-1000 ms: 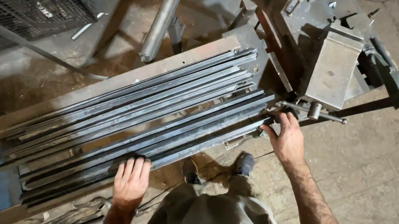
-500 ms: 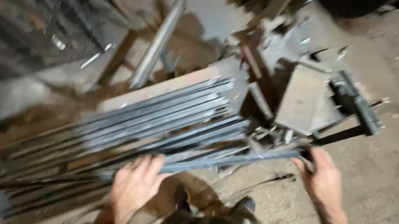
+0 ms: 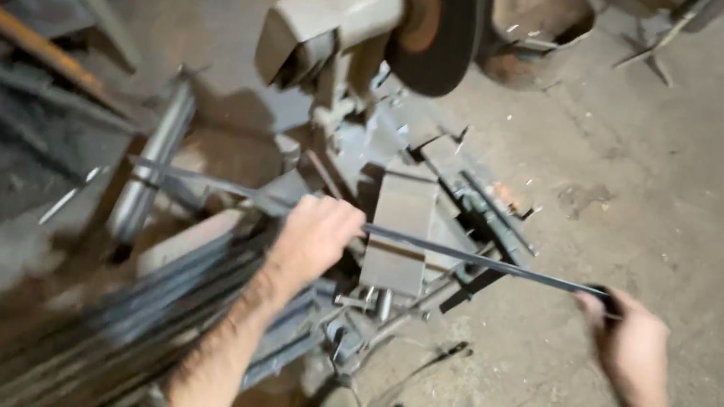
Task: Cutting metal bars to length using a stationary abrasive saw.
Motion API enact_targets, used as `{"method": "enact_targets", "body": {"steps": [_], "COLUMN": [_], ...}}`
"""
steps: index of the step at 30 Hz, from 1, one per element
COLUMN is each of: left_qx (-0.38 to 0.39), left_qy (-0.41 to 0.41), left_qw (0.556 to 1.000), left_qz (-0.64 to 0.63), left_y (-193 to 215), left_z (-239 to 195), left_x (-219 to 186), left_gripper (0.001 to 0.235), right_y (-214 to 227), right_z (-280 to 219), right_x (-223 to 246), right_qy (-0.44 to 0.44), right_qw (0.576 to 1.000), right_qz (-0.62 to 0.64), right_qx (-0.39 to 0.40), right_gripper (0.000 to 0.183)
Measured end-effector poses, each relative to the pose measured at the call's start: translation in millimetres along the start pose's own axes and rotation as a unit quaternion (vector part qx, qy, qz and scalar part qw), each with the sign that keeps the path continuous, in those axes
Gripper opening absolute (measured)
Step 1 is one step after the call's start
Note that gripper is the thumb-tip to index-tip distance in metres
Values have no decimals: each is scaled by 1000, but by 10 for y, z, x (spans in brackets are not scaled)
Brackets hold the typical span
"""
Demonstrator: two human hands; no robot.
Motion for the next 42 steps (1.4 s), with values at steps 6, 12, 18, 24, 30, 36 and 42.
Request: {"method": "enact_targets", "body": {"steps": [6,12,18,24,30,36,42], "left_qx": [-7,122,137,265,289,261,164], "left_qy": [13,98,92,153,149,161,212], "left_qw": [1000,987,986,952,944,951,944], "left_qz": [24,25,-37,23,63,-33,-191], "left_y": [-443,-1004,-1375,-1445,-1368,-1511,-1793], "left_z": [128,79,-212,-350,-166,310,540], "left_x": [1286,2094,2640,2854,2580,1757,1446], "left_gripper": [17,17,23,22,27,28,19], "right_y": [-952,-1162,-1540,-1714,-1396,-1390,-1583], "right_z": [623,17,-1155,-1985,-1814,-1638,-1563], "right_x": [401,316,-889,-1910,-1618,-1278,-1264], "right_qy": [67,-64,-270,-332,-324,-319,-327], "right_qw": [994,993,956,930,940,936,928], "right_qz": [78,92,40,-53,-2,-2,26], "right_qx": [-34,31,110,145,107,149,177], "right_gripper": [41,43,49,55,55,55,57]}}
Point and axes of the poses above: each hand's wrist, its own z-axis towards the middle knuckle, its own y-axis out of the back of the hand, x = y × z, the point moved 4 cm from there along z, towards the middle knuckle, and after that the axes turned 4 degrees about y, right-handed, at the moved point
